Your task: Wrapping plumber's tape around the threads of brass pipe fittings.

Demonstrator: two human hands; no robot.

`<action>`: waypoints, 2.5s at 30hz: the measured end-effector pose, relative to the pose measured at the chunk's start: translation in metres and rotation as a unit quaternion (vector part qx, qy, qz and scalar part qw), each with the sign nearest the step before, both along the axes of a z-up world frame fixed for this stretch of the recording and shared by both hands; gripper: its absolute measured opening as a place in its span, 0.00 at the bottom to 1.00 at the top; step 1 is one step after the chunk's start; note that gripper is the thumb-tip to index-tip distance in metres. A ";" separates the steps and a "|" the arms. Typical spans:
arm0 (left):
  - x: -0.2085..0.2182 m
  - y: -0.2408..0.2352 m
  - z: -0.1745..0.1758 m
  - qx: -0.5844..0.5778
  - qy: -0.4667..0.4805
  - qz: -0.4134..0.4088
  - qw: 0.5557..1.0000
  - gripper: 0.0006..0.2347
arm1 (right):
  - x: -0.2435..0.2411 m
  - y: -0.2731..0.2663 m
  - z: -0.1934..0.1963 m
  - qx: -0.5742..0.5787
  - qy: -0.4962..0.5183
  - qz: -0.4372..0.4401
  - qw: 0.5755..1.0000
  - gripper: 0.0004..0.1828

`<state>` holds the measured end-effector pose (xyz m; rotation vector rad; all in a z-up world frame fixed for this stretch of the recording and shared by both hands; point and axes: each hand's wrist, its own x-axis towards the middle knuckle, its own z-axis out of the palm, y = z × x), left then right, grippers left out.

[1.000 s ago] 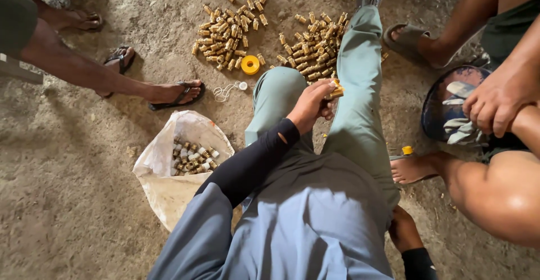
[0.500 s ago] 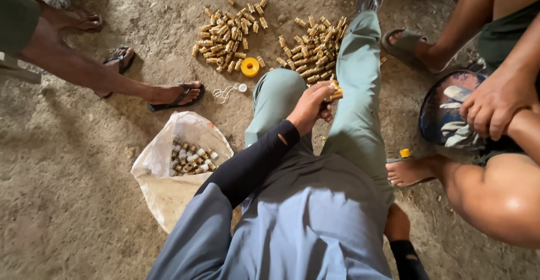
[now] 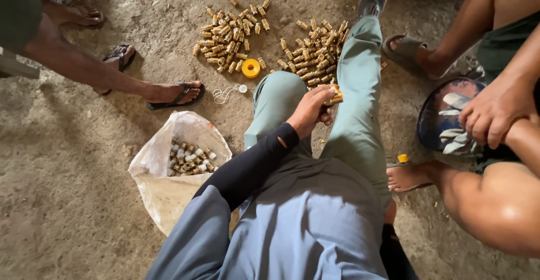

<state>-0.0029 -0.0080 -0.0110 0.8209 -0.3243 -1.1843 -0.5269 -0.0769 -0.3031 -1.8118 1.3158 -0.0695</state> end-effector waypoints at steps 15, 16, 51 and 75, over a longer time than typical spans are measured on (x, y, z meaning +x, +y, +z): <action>0.019 0.012 -0.010 0.013 -0.003 0.016 1.000 0.16 | 0.016 -0.090 0.064 -0.018 -0.177 -0.111 0.978 0.18; 0.021 0.016 -0.005 0.017 0.006 0.028 0.999 0.17 | 0.021 -0.101 0.091 -0.205 -0.140 -0.055 0.967 0.11; 0.083 -0.057 0.091 -0.035 -0.156 -0.223 0.962 0.27 | 0.427 -0.107 0.395 -0.201 -0.296 0.232 0.905 0.08; 0.064 -0.091 0.050 0.000 -0.488 0.066 0.871 0.14 | 0.419 -0.102 0.351 -0.091 -0.323 0.172 0.926 0.06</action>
